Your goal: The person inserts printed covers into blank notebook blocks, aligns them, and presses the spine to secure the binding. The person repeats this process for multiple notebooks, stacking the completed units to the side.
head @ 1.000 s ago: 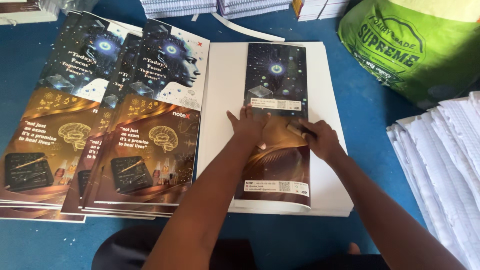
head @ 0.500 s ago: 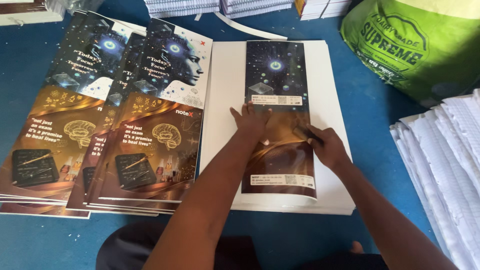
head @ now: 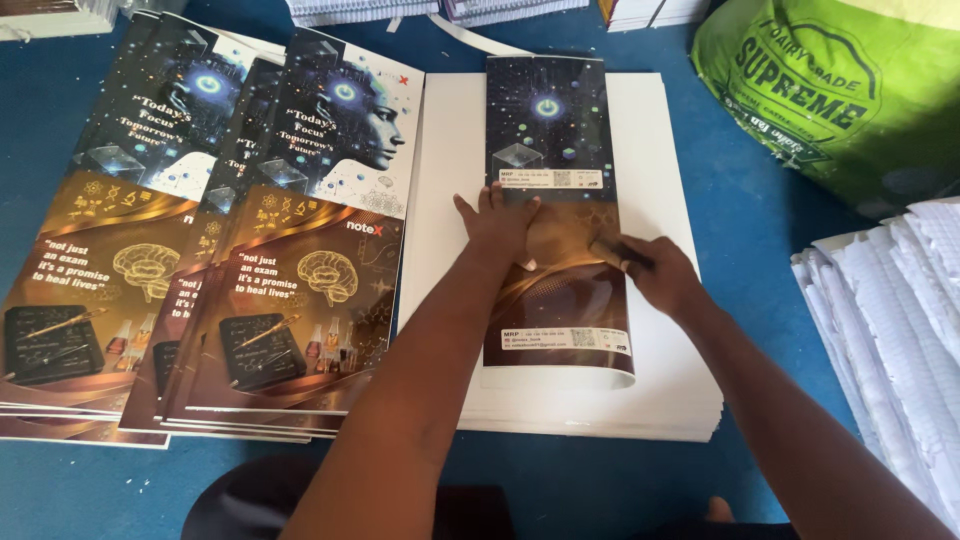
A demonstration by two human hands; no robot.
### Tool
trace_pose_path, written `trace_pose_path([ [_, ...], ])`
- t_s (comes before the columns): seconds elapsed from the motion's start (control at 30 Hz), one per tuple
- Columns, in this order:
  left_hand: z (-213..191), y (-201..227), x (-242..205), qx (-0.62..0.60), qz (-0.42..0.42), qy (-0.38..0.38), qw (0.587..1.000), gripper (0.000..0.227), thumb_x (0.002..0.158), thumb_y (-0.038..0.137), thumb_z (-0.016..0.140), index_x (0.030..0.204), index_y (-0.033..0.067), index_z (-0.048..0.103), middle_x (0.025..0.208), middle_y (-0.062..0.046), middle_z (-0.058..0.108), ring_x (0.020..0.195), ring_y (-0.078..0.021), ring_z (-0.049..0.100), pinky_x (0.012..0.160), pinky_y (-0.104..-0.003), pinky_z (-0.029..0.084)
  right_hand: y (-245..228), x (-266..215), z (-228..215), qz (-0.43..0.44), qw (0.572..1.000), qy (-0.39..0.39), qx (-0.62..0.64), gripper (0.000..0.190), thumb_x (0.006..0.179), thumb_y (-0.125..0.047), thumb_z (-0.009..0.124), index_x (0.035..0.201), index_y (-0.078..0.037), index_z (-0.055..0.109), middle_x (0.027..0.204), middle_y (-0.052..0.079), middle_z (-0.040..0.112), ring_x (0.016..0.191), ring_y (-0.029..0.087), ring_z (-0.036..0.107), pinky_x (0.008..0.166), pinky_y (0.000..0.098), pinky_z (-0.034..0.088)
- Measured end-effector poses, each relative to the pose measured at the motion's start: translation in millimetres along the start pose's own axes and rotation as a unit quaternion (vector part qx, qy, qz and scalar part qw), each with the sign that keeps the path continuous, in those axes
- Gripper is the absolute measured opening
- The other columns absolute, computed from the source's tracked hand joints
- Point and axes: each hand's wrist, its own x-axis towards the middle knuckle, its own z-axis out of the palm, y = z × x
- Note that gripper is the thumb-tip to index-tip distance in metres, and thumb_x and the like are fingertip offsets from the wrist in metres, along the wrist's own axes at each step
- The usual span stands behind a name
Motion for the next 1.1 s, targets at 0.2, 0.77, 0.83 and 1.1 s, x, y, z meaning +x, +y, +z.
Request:
trace_pose_path([
  [0.2, -9, 6, -3, 0.015, -0.018, -0.028, 0.999, 0.123, 0.061, 0.058, 0.095, 0.16, 0.0474, 0.022, 0.172, -0.017, 0.006, 0.158, -0.0377, 0.009, 0.115, -0.079, 0.003, -1, -27, -2, -0.037, 0.999, -0.005, 0.0, 0.05, 0.086, -0.011, 0.075, 0.135, -0.016, 0.068, 0.089, 0.02, 0.067, 0.081, 0.034, 0.066, 0.08, 0.042, 0.054],
  [0.77, -3, 9, 1, 0.028, -0.022, -0.026, 0.999, 0.121, 0.063, 0.055, 0.094, 0.16, 0.0497, 0.021, 0.172, -0.015, 0.007, 0.157, -0.0376, 0.011, 0.114, -0.08, 0.005, -32, -111, -10, -0.138, 0.985, -0.041, 0.097, 0.053, 0.084, -0.004, 0.077, 0.133, -0.025, 0.069, 0.085, 0.005, 0.064, 0.076, 0.021, 0.062, 0.073, 0.0357, 0.053],
  [0.83, -2, 9, 1, 0.025, -0.021, -0.025, 0.999, 0.121, 0.062, 0.054, 0.095, 0.159, 0.0497, 0.023, 0.172, -0.015, 0.008, 0.157, -0.0374, 0.012, 0.114, -0.08, 0.006, -36, -119, -15, -0.125, 0.986, -0.07, 0.089, 0.054, 0.084, -0.005, 0.077, 0.133, -0.026, 0.069, 0.084, 0.005, 0.063, 0.075, 0.021, 0.062, 0.073, 0.0363, 0.054],
  [1.1, 0, 5, 2, -0.002, -0.01, -0.016, 1.0, 0.122, 0.062, 0.052, 0.096, 0.16, 0.0482, 0.024, 0.172, -0.018, 0.007, 0.158, -0.0386, 0.009, 0.117, -0.076, 0.004, -50, -133, -30, -0.086, 0.979, -0.167, 0.085, 0.056, 0.084, -0.006, 0.075, 0.134, -0.031, 0.069, 0.092, 0.006, 0.064, 0.082, 0.021, 0.064, 0.079, 0.0361, 0.056],
])
